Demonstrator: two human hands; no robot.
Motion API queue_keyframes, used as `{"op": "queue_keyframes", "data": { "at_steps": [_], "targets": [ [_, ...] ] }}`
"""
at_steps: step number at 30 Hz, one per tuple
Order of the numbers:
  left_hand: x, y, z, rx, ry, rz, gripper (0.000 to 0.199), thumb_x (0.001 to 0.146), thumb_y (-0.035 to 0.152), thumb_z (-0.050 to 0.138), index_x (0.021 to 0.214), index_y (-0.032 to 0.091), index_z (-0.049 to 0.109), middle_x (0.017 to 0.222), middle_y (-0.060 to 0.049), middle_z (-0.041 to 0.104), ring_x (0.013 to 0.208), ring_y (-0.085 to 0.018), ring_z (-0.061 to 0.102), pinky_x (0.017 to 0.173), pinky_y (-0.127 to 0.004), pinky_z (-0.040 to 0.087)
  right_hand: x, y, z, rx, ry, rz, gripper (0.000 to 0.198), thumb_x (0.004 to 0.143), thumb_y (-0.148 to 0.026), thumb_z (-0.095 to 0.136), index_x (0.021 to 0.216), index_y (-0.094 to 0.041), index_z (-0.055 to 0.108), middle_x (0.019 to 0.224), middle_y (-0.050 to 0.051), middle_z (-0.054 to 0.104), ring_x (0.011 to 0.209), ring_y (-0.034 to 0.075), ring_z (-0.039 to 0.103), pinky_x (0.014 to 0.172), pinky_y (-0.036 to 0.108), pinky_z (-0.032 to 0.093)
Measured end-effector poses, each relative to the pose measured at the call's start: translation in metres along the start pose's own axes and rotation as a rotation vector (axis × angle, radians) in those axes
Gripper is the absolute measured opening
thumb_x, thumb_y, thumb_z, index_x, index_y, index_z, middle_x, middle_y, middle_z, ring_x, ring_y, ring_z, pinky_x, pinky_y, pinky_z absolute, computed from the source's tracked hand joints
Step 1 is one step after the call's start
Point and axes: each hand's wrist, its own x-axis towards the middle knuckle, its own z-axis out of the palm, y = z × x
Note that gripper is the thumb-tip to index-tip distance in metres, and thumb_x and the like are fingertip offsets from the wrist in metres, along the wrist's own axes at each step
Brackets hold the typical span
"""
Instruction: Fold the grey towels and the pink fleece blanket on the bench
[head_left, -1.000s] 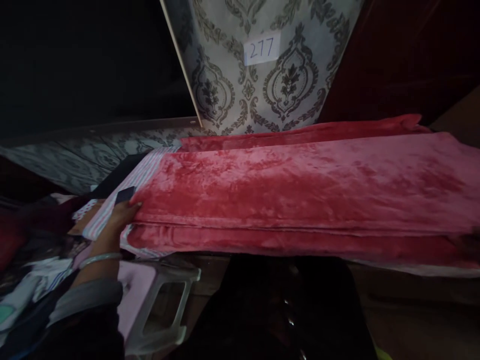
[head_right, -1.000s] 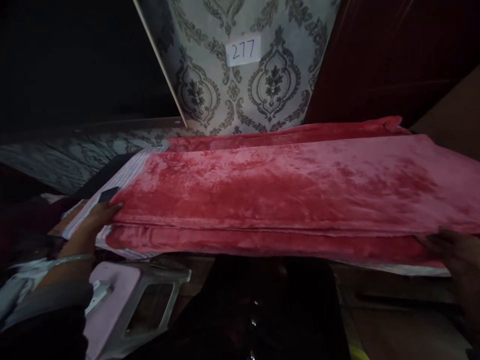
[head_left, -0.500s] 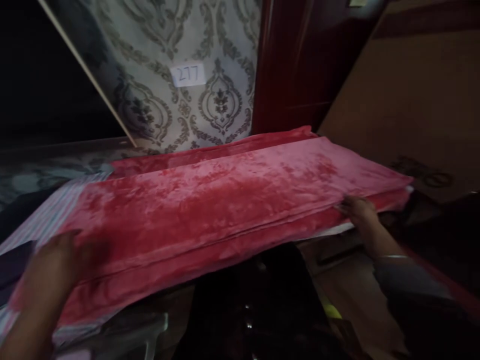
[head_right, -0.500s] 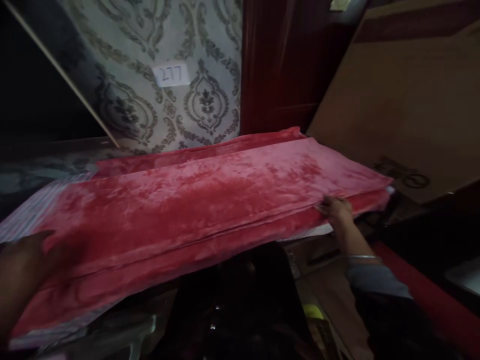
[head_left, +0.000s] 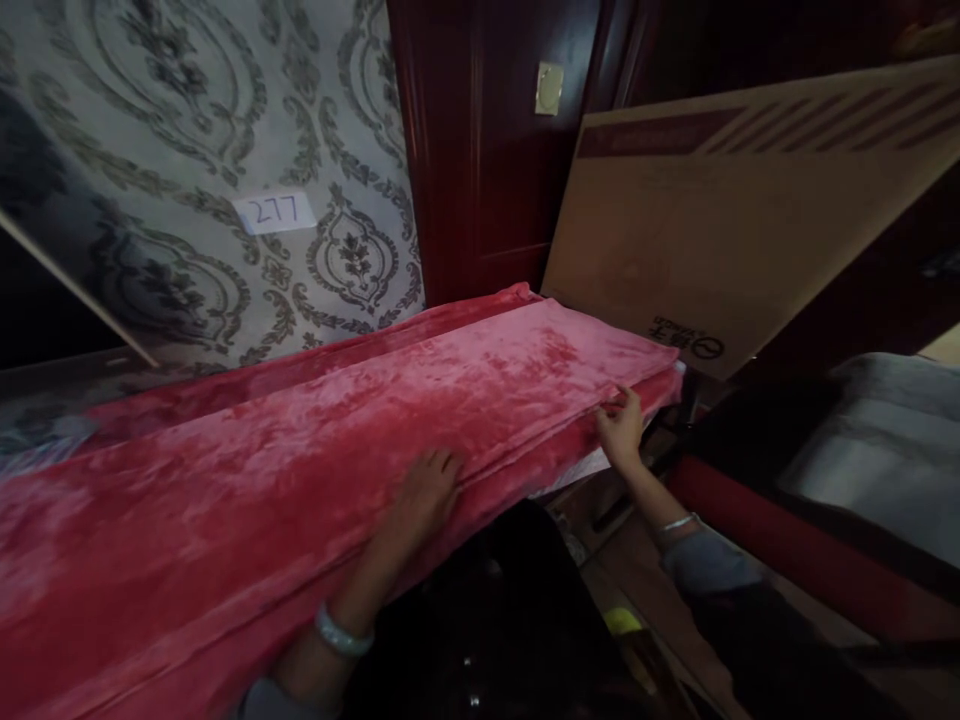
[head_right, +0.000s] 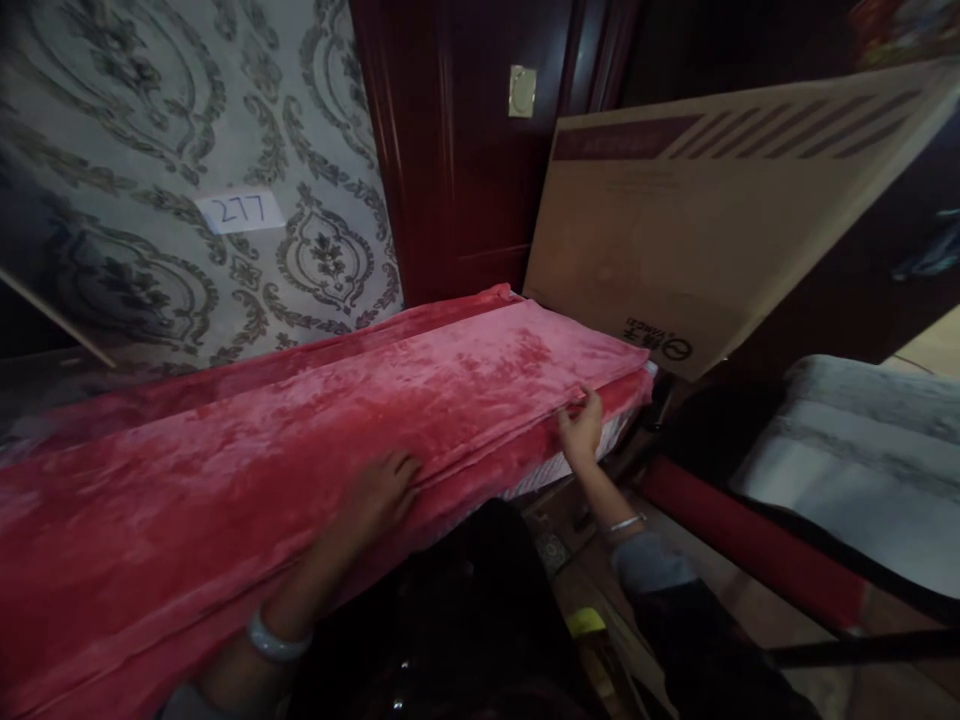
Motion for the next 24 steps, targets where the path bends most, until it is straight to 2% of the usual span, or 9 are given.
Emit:
{"op": "queue_keyframes", "data": {
  "at_steps": [2, 4, 6, 9, 11, 14, 18, 20, 24],
  "targets": [
    [0.006, 0.003, 0.004, 0.017, -0.021, -0.002, 0.026, 0.090, 0.012, 0.052, 0.111, 0.016, 0.066, 0.113, -0.012, 0.066, 0.105, -0.026, 0.061, 0.094, -0.043, 0.050, -0.007, 0.002, -0.001, -0.263, -0.050, -0.318, 0.039, 0.074, -0.017, 0.061, 0.112, -0.018, 0.062, 0.114, 0.012, 0.063, 0.112, 0.028, 0.058, 0.102, 0.051, 0.046],
    [0.010, 0.003, 0.003, 0.012, -0.033, -0.016, 0.025, 0.092, 0.011, 0.048, 0.107, 0.016, 0.067, 0.109, -0.012, 0.067, 0.101, -0.025, 0.061, 0.091, -0.042, 0.050, -0.013, 0.001, 0.000, -0.505, -0.191, -0.569, 0.031, 0.079, -0.018, 0.056, 0.107, -0.018, 0.069, 0.120, 0.014, 0.063, 0.118, 0.031, 0.052, 0.103, 0.053, 0.041],
    [0.012, 0.002, -0.001, -0.008, -0.046, -0.029, 0.024, 0.093, 0.013, 0.046, 0.105, 0.016, 0.067, 0.107, -0.011, 0.067, 0.098, -0.025, 0.062, 0.090, -0.041, 0.050, -0.016, -0.001, 0.004, -0.666, -0.333, -0.685, 0.033, 0.083, -0.019, 0.054, 0.111, -0.020, 0.071, 0.123, 0.013, 0.065, 0.117, 0.031, 0.052, 0.097, 0.050, 0.043],
    [0.015, 0.001, -0.007, -0.034, -0.074, -0.049, 0.024, 0.094, 0.012, 0.045, 0.099, 0.017, 0.068, 0.103, -0.010, 0.067, 0.096, -0.024, 0.062, 0.087, -0.039, 0.050, -0.017, -0.005, 0.009, -0.811, -0.475, -0.751, 0.037, 0.086, -0.018, 0.053, 0.119, -0.022, 0.070, 0.125, 0.010, 0.067, 0.115, 0.030, 0.053, 0.091, 0.045, 0.043],
    [0.014, 0.000, -0.006, -0.040, -0.078, -0.061, 0.025, 0.093, 0.010, 0.044, 0.096, 0.018, 0.068, 0.100, -0.010, 0.067, 0.095, -0.024, 0.061, 0.085, -0.039, 0.050, -0.015, -0.006, 0.012, -0.823, -0.524, -0.773, 0.036, 0.089, -0.015, 0.049, 0.116, -0.021, 0.071, 0.121, 0.010, 0.068, 0.112, 0.027, 0.055, 0.089, 0.041, 0.043],
    [0.009, -0.001, 0.006, -0.038, -0.051, -0.075, 0.029, 0.092, 0.007, 0.042, 0.101, 0.018, 0.067, 0.099, -0.009, 0.065, 0.095, -0.023, 0.060, 0.087, -0.038, 0.049, -0.014, -0.003, 0.012, -0.797, -0.496, -0.785, 0.035, 0.093, -0.016, 0.042, 0.109, -0.019, 0.073, 0.113, 0.011, 0.070, 0.107, 0.026, 0.058, 0.089, 0.039, 0.043],
    [-0.003, 0.002, 0.020, -0.032, -0.039, -0.092, 0.033, 0.091, 0.004, 0.039, 0.100, 0.019, 0.067, 0.103, -0.008, 0.066, 0.097, -0.023, 0.059, 0.093, -0.042, 0.049, -0.019, 0.009, 0.005, -0.803, -0.444, -0.828, 0.036, 0.096, -0.019, 0.040, 0.110, -0.020, 0.073, 0.109, 0.012, 0.070, 0.104, 0.027, 0.058, 0.087, 0.039, 0.043],
    [-0.006, 0.005, 0.016, -0.052, -0.037, -0.091, 0.030, 0.092, 0.007, 0.040, 0.099, 0.019, 0.067, 0.103, -0.008, 0.067, 0.100, -0.024, 0.060, 0.096, -0.044, 0.048, -0.021, 0.013, 0.001, -0.786, -0.451, -0.833, 0.035, 0.095, -0.021, 0.041, 0.108, -0.020, 0.074, 0.108, 0.011, 0.070, 0.103, 0.027, 0.059, 0.086, 0.039, 0.044],
    [0.004, 0.001, -0.011, -0.180, -0.031, -0.080, 0.025, 0.096, 0.020, 0.045, 0.104, 0.021, 0.069, 0.106, -0.009, 0.069, 0.099, -0.022, 0.063, 0.094, -0.040, 0.052, -0.022, 0.004, 0.009, -0.679, -0.432, -0.846, 0.037, 0.096, -0.033, 0.044, 0.115, -0.020, 0.072, 0.107, 0.011, 0.070, 0.101, 0.027, 0.061, 0.091, 0.042, 0.046]
  ]
}}
